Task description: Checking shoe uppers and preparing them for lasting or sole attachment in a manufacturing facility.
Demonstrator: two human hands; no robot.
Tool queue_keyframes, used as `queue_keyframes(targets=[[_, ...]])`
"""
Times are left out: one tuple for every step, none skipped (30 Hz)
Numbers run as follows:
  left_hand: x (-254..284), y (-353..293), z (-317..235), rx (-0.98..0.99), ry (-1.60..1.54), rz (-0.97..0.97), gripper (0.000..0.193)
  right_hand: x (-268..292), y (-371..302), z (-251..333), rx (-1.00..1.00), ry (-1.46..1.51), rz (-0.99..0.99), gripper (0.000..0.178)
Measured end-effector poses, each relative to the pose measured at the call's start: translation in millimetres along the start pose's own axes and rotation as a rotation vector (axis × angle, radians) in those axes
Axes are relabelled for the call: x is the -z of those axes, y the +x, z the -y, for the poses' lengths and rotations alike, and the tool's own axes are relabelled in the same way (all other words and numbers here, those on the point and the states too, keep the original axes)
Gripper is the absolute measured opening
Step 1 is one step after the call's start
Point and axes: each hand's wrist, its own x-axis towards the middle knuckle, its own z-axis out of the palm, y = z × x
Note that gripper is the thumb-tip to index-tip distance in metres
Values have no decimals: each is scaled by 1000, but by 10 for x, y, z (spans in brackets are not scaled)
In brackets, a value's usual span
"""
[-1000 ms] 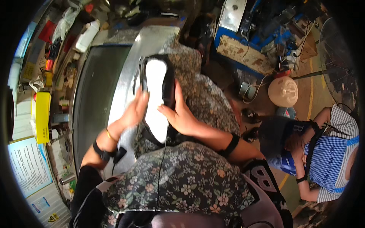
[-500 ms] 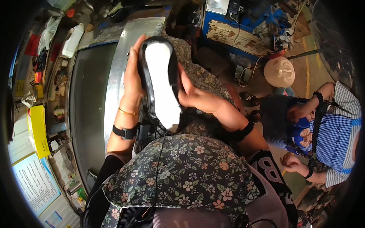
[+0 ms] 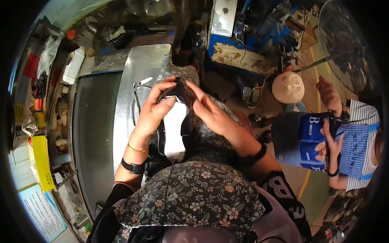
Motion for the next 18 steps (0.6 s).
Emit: queue_keyframes(targets=[[-60,-24,6,3,23,6,38,8,111,-57,23,58,19,56],[-97,-13,5,-3,50,12,38,-14,247,-55,53,112,41,54],[-109,-6,-20,34,66,14,42,-71,298,-10,8,168,-41,43],[-90,14,-15,32,66,17,42,-40,346,17,10,166,-44,43],[-53,28,-1,51,-94,49,44,8,408,29,138,22,32,38],[-7,40,15,71,-254,82,45,39,445,50,264,-123,108,33],[65,26,37,71,-294,153,46,-84,396,109,245,-65,14,24],[52,34,72,74,-299,152,46,-114,414,110,238,-66,13,24],[30,48,109,8,-149,95,46,-130,433,105,236,-155,-34,25],[6,51,120,-58,3,37,45,-140,438,111,234,-246,-81,25],[1,58,103,-63,40,25,47,-134,458,64,250,-212,-78,28],[12,24,78,-61,36,23,47,-97,446,91,246,-213,-76,28],[55,33,45,-75,53,58,47,-27,490,195,126,-83,50,30],[88,25,26,-83,70,100,48,50,502,248,2,48,168,32],[103,26,9,-79,63,138,52,220,493,244,76,128,347,38],[103,7,20,-80,66,132,52,171,476,252,77,130,354,38],[95,-12,47,-49,101,105,54,80,433,269,130,-66,259,39],[95,-32,80,-17,135,78,57,-6,398,272,183,-261,161,41]])
